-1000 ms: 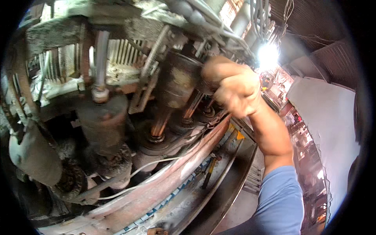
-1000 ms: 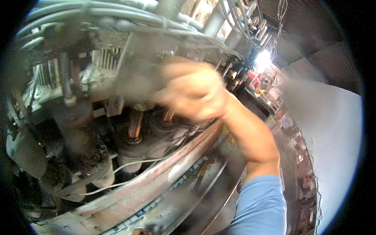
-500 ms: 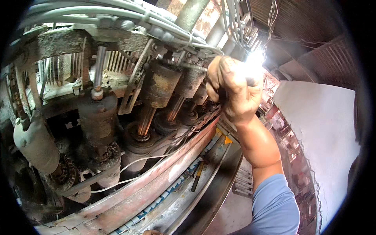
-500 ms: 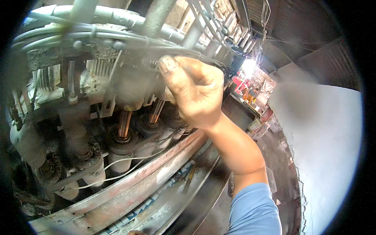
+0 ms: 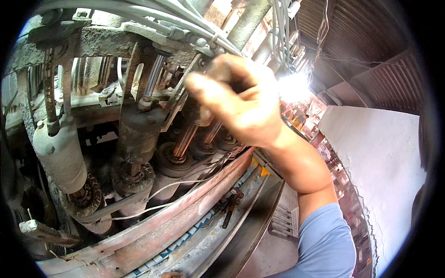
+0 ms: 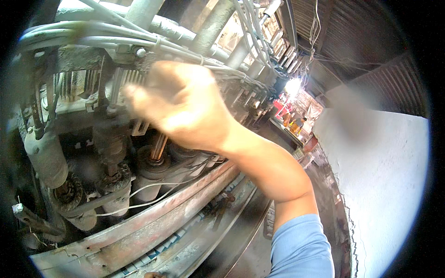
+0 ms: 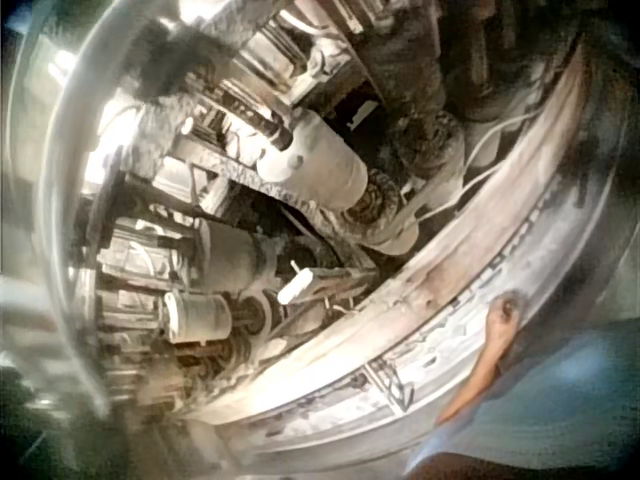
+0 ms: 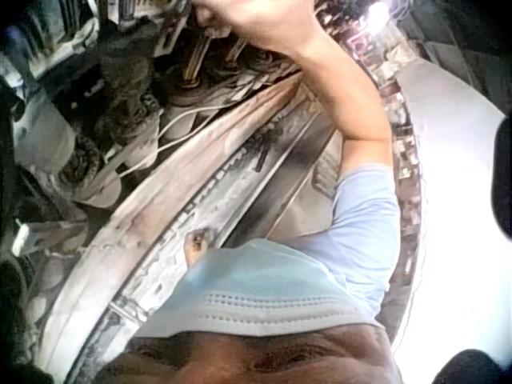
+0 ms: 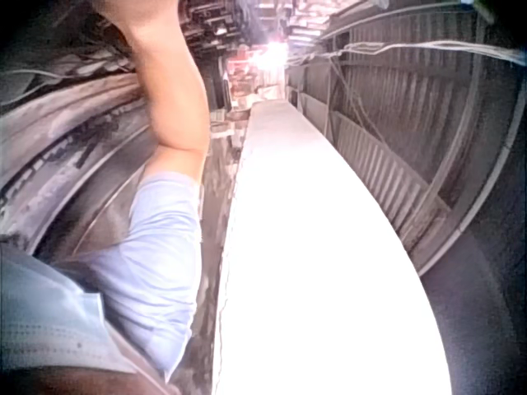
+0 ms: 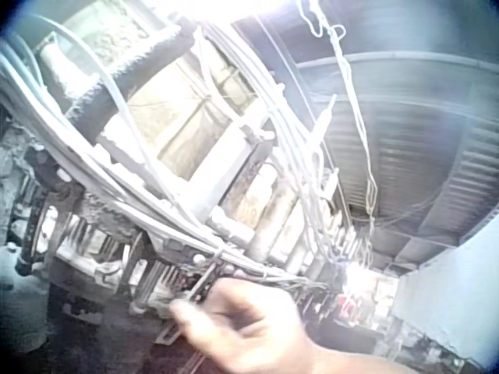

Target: The person uses a hammer and a wrench to loosen and remove cylindrical components from a large industrial machine. They repeatedly strike the components with the hammer and then use the wrench to unscrew parts, placing the removed pieces on the machine's frame.

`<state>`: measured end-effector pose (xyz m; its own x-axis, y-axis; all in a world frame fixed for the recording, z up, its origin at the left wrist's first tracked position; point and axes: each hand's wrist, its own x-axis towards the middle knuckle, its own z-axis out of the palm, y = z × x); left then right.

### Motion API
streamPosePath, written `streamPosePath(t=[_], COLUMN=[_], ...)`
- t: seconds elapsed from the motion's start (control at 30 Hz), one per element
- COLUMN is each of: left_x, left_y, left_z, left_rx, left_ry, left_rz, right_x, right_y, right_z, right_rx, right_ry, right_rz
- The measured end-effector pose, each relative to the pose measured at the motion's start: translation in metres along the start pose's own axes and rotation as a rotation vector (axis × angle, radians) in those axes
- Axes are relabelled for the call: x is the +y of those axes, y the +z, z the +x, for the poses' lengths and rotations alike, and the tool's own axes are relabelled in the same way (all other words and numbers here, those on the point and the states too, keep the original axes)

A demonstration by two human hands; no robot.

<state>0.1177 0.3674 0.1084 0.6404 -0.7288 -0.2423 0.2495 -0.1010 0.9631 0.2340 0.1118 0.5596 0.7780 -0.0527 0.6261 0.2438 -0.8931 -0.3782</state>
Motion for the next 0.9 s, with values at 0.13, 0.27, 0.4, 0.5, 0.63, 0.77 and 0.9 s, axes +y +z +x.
streamPosePath(t=[0.13, 0.27, 0.4, 0.5, 0.63, 0.77, 0.9], left_x=[-0.002, 0.013, 0.038, 0.046, 0.045, 0.028, 0.021], left_y=[0.004, 0.0, -0.005, -0.002, -0.002, 0.001, 0.0], left_z=[0.002, 0.001, 0.005, 0.007, 0.008, 0.012, 0.013], left_rx=[-0.036, -0.051, -0.045, -0.048, -0.067, -0.054, -0.016], left_ry=[-0.017, -0.03, 0.053, 0.025, 0.045, 0.068, 0.047], left_rz=[-0.045, 0.019, 0.114, 0.083, 0.082, 0.12, 0.038], right_x=[-0.003, 0.0, 0.007, 0.021, 0.078, 0.069, 0.045], right_y=[0.016, 0.024, -0.024, -0.048, -0.084, -0.069, -0.063], right_z=[0.025, 0.036, 0.032, 0.008, -0.03, -0.036, -0.043], right_rx=[-0.407, -0.455, -0.656, -0.558, -0.217, -0.143, 0.195], right_ry=[-0.127, -0.088, -0.44, -0.435, -0.166, -0.254, -0.078], right_rz=[-0.455, -0.397, -0.372, -0.23, 0.01, 0.012, 0.274])
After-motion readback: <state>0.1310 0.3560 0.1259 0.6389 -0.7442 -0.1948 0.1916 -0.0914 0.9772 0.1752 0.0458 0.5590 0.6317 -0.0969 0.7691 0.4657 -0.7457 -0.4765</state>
